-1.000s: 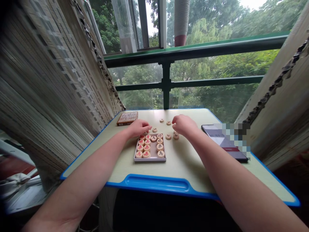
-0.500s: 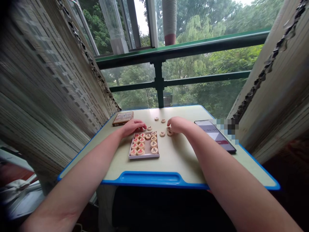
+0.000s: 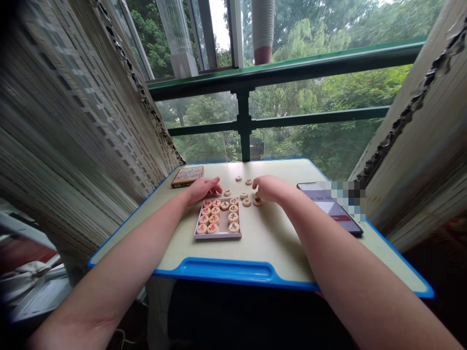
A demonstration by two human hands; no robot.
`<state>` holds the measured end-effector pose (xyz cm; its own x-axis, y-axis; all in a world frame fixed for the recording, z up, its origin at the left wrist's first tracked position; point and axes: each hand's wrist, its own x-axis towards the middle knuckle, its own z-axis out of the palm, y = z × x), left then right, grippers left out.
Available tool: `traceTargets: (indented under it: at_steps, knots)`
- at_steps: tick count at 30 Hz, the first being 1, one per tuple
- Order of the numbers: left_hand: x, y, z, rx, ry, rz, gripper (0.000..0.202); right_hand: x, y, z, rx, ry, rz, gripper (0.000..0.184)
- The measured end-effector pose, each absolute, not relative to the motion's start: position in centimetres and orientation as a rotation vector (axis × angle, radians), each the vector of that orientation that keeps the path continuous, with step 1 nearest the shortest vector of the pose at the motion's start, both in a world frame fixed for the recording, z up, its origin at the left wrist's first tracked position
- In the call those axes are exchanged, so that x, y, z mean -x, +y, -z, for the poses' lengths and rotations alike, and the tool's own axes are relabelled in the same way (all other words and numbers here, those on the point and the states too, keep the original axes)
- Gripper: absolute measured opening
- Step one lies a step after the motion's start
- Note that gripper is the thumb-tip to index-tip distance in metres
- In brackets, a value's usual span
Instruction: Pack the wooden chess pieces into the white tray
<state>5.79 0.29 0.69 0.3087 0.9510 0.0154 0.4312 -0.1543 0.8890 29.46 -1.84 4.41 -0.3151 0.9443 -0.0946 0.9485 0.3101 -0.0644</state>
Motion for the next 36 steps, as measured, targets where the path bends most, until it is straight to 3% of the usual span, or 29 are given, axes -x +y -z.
traceTargets:
  at_steps: [12,15,28,36]
  knots:
    - [-6.0,0.1,-1.0,-1.891,1.277,-0.723,0.069,-28.5,-1.3,-2.6,-1.906,2.697,0.204,0.028]
    - [-6.2,-0.1,-1.2,-1.960,1.214,-0.718,0.066,-28.8,0.0,-1.2,-2.145,2.756,0.093,0.037]
    - [-6.4,0.5,-0.3,-2.038,1.126,-0.676,0.065,-26.6,2.0,0.2,-2.002,2.808,0.279,0.054]
    - [-5.7,0.9,-0.2,-2.119,1.338,-0.700,0.056,-27.5,0.4,-0.7,-1.835,2.929,0.384,0.032]
